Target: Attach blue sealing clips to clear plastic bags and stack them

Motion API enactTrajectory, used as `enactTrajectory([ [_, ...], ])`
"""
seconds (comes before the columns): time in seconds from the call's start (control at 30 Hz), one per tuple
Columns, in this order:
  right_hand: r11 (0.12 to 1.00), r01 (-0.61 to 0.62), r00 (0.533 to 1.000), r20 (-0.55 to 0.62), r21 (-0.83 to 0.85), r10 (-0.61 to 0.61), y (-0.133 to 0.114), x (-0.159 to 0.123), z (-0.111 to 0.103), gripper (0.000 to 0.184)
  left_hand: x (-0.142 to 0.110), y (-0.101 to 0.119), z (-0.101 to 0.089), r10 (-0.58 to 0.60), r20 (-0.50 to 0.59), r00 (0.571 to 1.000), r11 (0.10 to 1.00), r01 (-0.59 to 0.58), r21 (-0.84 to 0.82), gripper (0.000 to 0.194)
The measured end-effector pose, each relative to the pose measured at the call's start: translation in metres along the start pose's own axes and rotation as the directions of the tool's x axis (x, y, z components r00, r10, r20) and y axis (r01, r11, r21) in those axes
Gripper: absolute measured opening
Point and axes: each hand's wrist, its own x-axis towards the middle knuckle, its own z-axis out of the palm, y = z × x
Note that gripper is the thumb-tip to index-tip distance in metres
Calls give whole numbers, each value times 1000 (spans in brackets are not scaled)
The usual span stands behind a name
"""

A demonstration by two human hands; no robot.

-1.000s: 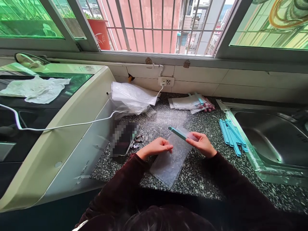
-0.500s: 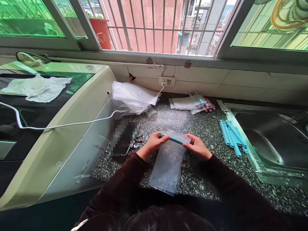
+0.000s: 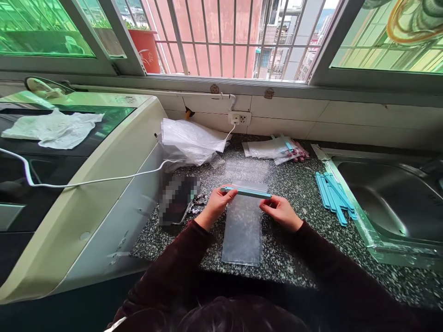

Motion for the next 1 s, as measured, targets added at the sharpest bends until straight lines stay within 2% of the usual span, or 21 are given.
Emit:
enactTrajectory([
  [0.1, 986, 96, 985, -130, -134, -113, 5, 0, -1, 27, 1, -2, -1, -10, -12, 1000, 1000, 10, 1, 44],
  [0.2, 915, 236, 917, -236, -328, -321, 8, 0, -2, 24, 1, -2, 0, -32, -15, 999, 999, 32, 7, 45],
  [0.3, 782, 340, 841, -203, -523, -501, 8, 0, -3, 16, 1, -3, 2, -67, -23, 998, 998, 67, -3, 47],
  [0.37, 693, 351, 824, -144, -630, -548, 7, 0, -4, 17, 2, -4, 3, -97, -34, 995, 995, 96, -15, 49],
  [0.57, 509, 313, 855, 5, -802, -518, 5, 3, -9, 26, 7, -16, 5, -204, -68, 977, 978, 200, -63, 49],
  [0.7, 459, 314, 840, 18, -831, -542, 10, 11, -19, 28, 15, -17, 9, -256, 26, 966, 966, 257, -29, 44],
  [0.83, 446, 217, 848, -58, -868, -527, 21, 27, -37, 30, 29, -17, 16, -300, 152, 942, 954, 300, 22, 31],
  [1.0, 469, -14, 867, -244, -883, -435, 45, 56, -60, 30, 54, -18, 21, -439, 191, 878, 897, 440, 37, 15],
])
